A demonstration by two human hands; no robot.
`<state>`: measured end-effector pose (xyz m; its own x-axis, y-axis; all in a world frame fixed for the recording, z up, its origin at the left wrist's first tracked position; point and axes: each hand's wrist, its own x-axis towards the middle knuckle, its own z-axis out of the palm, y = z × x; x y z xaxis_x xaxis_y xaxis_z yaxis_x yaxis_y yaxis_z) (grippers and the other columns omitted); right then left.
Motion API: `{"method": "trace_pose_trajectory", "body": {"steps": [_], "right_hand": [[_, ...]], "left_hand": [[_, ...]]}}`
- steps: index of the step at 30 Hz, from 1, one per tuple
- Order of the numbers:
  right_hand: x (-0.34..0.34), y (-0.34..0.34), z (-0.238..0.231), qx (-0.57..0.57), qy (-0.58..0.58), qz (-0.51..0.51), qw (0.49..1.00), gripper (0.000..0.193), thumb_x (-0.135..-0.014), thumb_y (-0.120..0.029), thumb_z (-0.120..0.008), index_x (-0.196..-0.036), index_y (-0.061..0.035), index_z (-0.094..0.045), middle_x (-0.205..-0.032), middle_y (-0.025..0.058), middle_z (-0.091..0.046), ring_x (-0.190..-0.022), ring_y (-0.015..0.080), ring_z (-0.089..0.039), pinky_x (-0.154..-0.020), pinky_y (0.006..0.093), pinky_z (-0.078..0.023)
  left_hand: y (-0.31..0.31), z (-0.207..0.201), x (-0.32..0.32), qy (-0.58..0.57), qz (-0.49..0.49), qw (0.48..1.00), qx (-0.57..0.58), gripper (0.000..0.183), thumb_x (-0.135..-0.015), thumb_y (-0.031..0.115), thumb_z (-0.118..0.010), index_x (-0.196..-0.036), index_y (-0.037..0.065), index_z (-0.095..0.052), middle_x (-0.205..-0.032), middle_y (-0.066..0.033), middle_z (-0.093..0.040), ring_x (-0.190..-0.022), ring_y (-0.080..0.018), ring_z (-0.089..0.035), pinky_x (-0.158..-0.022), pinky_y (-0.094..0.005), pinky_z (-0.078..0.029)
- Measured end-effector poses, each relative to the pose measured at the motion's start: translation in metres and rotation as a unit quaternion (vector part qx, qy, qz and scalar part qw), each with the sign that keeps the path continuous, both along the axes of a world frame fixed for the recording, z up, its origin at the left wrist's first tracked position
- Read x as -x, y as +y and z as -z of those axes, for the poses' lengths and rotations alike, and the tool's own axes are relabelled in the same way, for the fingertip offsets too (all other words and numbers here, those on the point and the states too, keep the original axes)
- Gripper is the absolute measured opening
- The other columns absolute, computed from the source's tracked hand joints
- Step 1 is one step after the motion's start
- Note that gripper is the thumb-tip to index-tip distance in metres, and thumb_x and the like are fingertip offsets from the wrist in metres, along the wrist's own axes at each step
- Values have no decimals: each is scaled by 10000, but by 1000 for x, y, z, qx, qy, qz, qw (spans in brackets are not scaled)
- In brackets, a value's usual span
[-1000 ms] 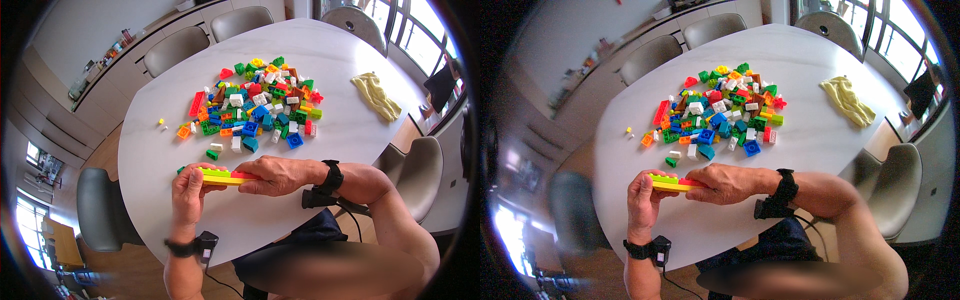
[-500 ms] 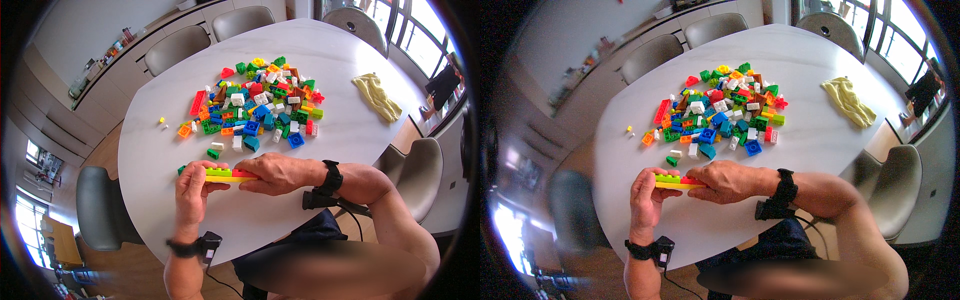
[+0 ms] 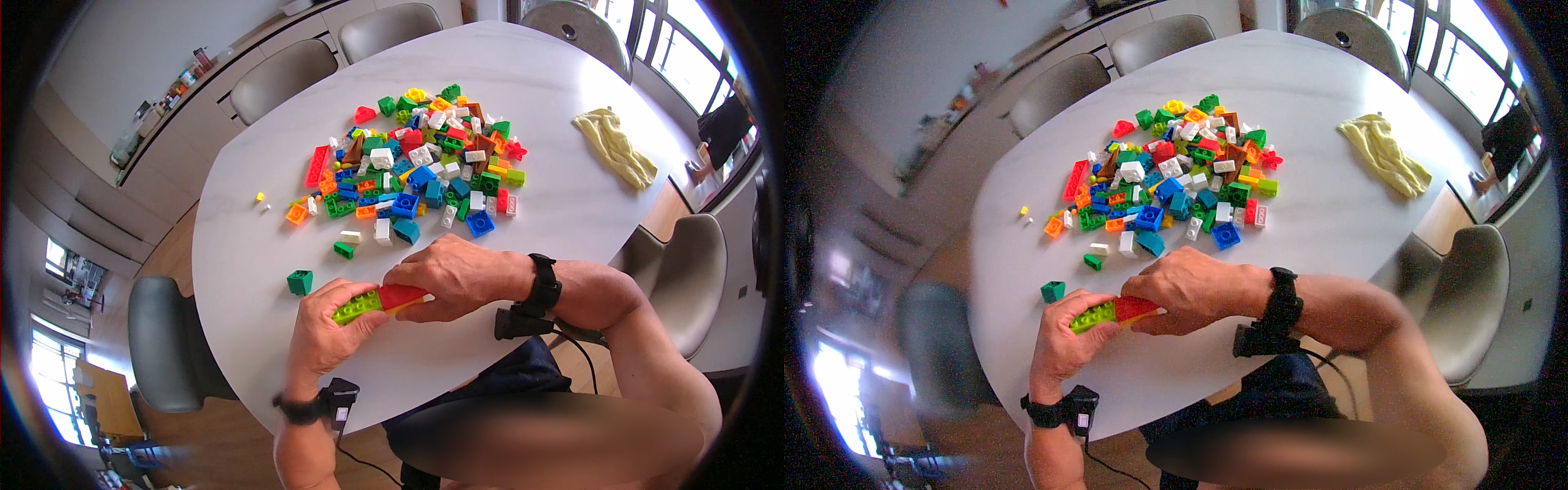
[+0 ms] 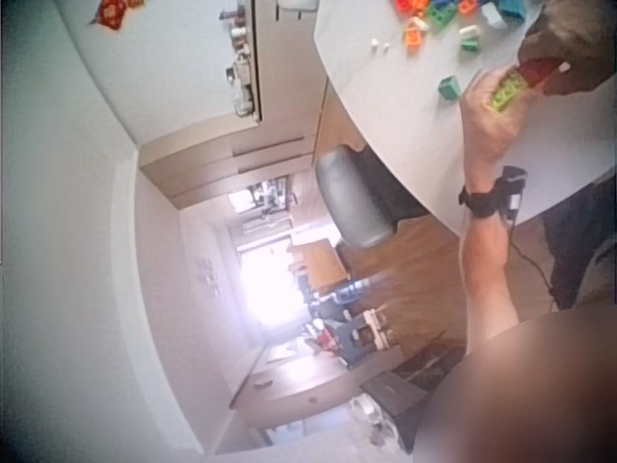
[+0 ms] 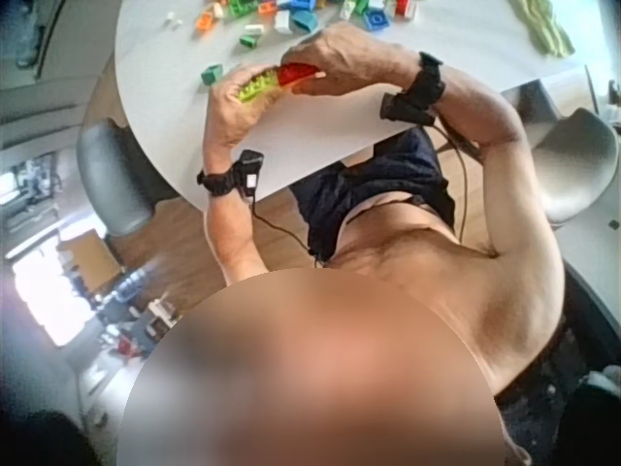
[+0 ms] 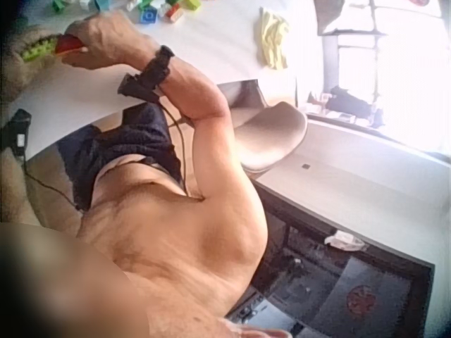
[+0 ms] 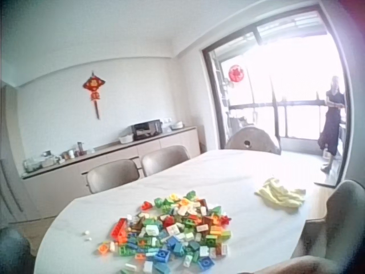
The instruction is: Assemble interlocking plastic toy blocks on a table.
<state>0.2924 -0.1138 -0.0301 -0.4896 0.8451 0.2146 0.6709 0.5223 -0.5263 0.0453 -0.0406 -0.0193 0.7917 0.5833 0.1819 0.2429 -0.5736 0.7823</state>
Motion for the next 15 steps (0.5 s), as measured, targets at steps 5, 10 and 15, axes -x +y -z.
{"method": "trace_pose_trajectory", "body": {"steps": [5, 10, 15], "right_hand": [[0, 1, 1, 24, -7, 10, 1000, 464, -947, -432, -747, -1148, -14, -718, -965, 186, -765, -827, 361, -740, -712, 435, -593], [-1, 2, 7, 2, -4, -1, 1000, 472, -951, -439, -742, -1147, -10, -713, -958, 168, -769, -830, 355, -744, -706, 429, -593], [6, -3, 4, -57, -9, -13, 998, 475, -940, -431, -757, -1168, -19, -698, -971, 158, -765, -837, 333, -749, -685, 409, -593]], "left_hand": [[-3, -3, -5, 3, -19, 1000, 2, 411, -967, 347, -756, -1107, -40, -743, -951, -142, -706, -844, -237, -690, -750, -323, -545], [-4, 0, -5, 12, -35, 998, 60, 419, -989, 349, -731, -1088, -58, -741, -915, -138, -705, -813, -213, -680, -728, -315, -537], [10, 19, 2, 36, -122, 974, 185, 406, -1024, 358, -696, -1045, -41, -765, -873, -107, -726, -801, -180, -680, -726, -305, -543]]}}
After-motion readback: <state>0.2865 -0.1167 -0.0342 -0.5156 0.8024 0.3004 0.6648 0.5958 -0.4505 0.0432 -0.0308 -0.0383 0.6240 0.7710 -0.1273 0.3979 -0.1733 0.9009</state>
